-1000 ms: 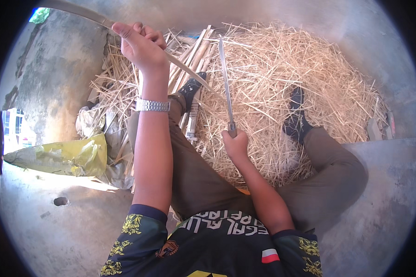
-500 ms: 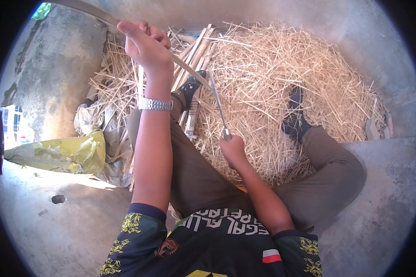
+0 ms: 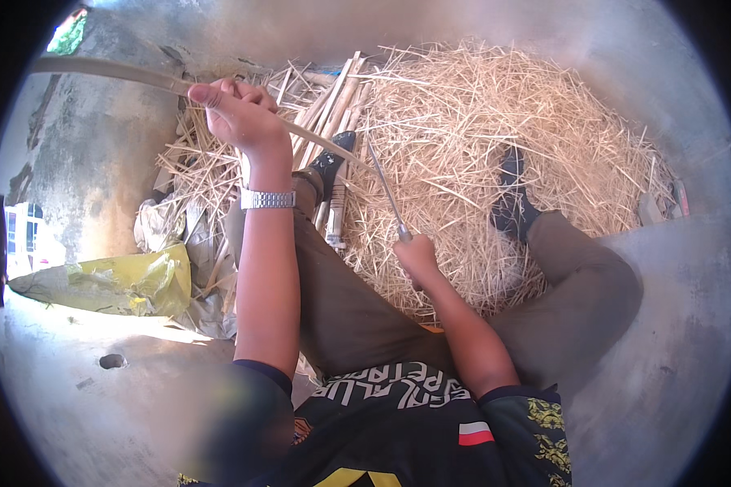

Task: The person sits on a concrete floor surrounded by straw and uses a large knife to split long bamboo poles into thin strips. They hold the bamboo with one hand and use the knife to shave and split the material, creating a pile of processed bamboo strips.

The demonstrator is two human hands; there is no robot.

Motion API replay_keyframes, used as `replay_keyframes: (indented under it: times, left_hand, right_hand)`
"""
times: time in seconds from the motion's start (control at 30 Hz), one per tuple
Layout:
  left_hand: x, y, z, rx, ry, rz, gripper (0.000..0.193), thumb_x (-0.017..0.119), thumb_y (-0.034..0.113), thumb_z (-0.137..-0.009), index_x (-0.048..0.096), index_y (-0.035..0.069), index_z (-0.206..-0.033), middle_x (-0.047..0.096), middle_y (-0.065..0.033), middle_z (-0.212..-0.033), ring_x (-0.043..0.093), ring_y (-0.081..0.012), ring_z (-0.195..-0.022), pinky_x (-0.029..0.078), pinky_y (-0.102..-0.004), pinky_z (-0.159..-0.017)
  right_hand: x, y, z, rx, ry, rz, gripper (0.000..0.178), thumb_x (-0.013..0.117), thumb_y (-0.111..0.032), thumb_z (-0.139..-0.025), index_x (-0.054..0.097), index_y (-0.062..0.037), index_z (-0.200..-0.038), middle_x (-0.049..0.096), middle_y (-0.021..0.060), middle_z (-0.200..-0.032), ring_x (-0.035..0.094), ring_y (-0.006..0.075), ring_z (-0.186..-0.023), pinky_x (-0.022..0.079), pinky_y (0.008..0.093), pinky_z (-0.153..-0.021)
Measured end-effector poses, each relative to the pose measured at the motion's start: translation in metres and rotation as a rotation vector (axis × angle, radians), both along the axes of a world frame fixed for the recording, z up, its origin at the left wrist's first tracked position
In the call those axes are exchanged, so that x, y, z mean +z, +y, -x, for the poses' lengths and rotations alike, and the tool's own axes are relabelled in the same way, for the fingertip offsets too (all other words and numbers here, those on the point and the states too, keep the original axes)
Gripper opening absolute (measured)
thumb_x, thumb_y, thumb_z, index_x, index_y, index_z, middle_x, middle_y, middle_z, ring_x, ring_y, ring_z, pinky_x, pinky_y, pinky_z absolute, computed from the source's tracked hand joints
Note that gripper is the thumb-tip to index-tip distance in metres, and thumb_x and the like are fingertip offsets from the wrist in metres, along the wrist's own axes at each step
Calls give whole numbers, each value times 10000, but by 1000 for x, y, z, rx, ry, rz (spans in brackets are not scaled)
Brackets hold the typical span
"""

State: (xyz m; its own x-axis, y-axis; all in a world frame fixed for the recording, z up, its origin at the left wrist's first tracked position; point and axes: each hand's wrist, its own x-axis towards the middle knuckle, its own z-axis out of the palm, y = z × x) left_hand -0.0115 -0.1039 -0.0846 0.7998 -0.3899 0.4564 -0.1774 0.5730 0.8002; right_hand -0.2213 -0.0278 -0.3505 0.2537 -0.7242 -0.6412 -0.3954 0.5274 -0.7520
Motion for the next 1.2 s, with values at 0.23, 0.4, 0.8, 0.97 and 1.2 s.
replay_keyframes:
  times: [0.23, 0.4, 0.8, 0.97, 1.2]
  left_hand:
    - [5, 5, -9, -181, 50, -10, 719, 337, 841, -902, 319, 141, -740, 240, 47, -552, 202, -79, -447, 166, -255, -413]
    - [5, 7, -15, -334, 138, -18, 772, 298, 905, -848, 327, 143, -724, 235, 47, -530, 158, -93, -454, 156, -267, -418]
    - [2, 2, -19, -498, 70, -50, 787, 308, 940, -810, 296, 163, -687, 227, 46, -524, 145, -98, -462, 126, -279, -434]
    - [5, -1, -1, -411, 53, -69, 789, 282, 934, -821, 290, 157, -683, 213, 64, -534, 145, -88, -449, 116, -274, -416]
    - [6, 2, 2, -345, 43, -57, 744, 318, 882, -863, 276, 166, -662, 205, 74, -532, 161, -64, -442, 135, -257, -391]
  right_hand:
    - [14, -4, -8, -120, -225, 135, 209, 646, -152, -847, 579, 18, -745, 550, 66, -552, 513, 171, -405, 369, 358, -377]
    - [32, -14, -2, -55, -91, 9, 173, 646, -143, -833, 583, 1, -763, 552, 63, -562, 506, 163, -417, 371, 348, -375]
    - [44, 38, 47, 16, 107, 139, 188, 665, -133, -848, 562, -15, -743, 529, 42, -547, 508, 146, -384, 376, 339, -350]
    - [60, 51, 40, -219, -175, 90, 260, 679, -165, -816, 553, -12, -649, 548, 53, -565, 527, 160, -449, 410, 359, -449]
    - [53, 33, 34, -88, -49, -117, 249, 696, -117, -827, 520, -46, -666, 502, 32, -521, 449, 139, -367, 348, 322, -352]
